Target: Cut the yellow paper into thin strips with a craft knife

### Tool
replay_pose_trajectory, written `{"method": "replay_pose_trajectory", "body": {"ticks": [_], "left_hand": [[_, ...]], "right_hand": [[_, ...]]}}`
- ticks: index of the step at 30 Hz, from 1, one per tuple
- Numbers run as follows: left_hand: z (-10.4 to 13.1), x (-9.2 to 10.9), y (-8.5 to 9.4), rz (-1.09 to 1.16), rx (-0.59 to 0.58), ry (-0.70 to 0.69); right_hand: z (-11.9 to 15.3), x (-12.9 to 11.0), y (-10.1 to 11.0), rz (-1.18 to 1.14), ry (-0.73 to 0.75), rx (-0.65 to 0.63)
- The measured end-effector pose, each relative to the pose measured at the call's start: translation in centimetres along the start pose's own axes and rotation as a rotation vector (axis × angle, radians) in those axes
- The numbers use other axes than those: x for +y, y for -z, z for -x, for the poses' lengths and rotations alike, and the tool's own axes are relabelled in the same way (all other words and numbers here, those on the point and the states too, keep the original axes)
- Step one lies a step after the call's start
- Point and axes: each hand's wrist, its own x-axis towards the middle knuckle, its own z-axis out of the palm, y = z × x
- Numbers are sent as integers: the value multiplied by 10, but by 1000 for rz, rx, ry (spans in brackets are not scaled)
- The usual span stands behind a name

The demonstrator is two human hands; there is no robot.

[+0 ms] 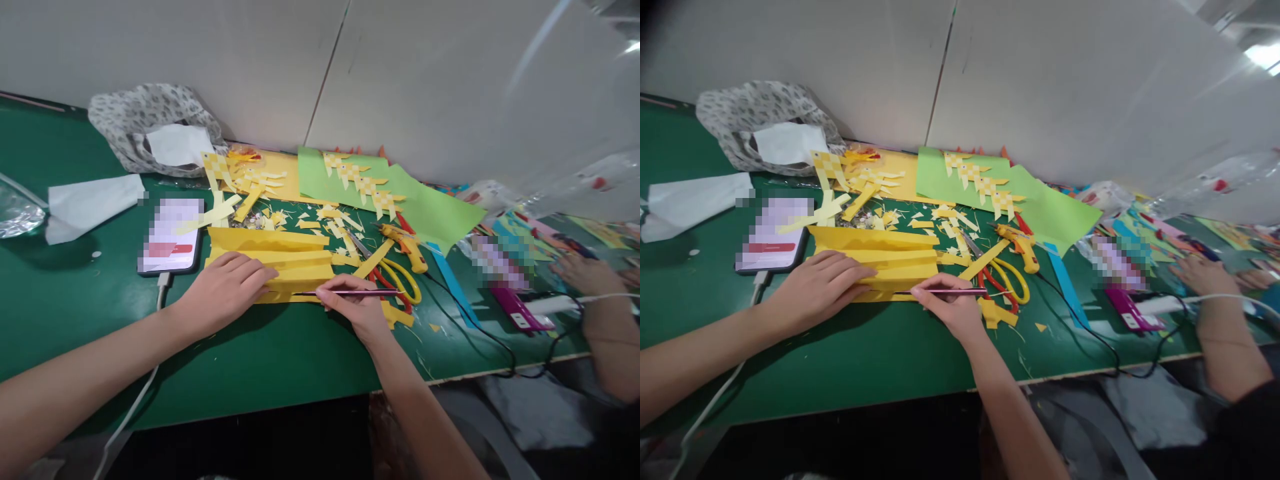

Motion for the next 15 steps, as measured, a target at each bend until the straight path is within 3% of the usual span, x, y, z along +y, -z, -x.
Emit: {"method": "replay_pose_trajectory", "body": {"ticks": [8, 15], "left_hand": [[1, -2, -1, 27, -67, -13], [1, -2, -2, 69, -72, 6]], "right_hand": [[1, 1, -3, -38, -20, 14], [-2, 1, -6, 79, 21, -10]]}}
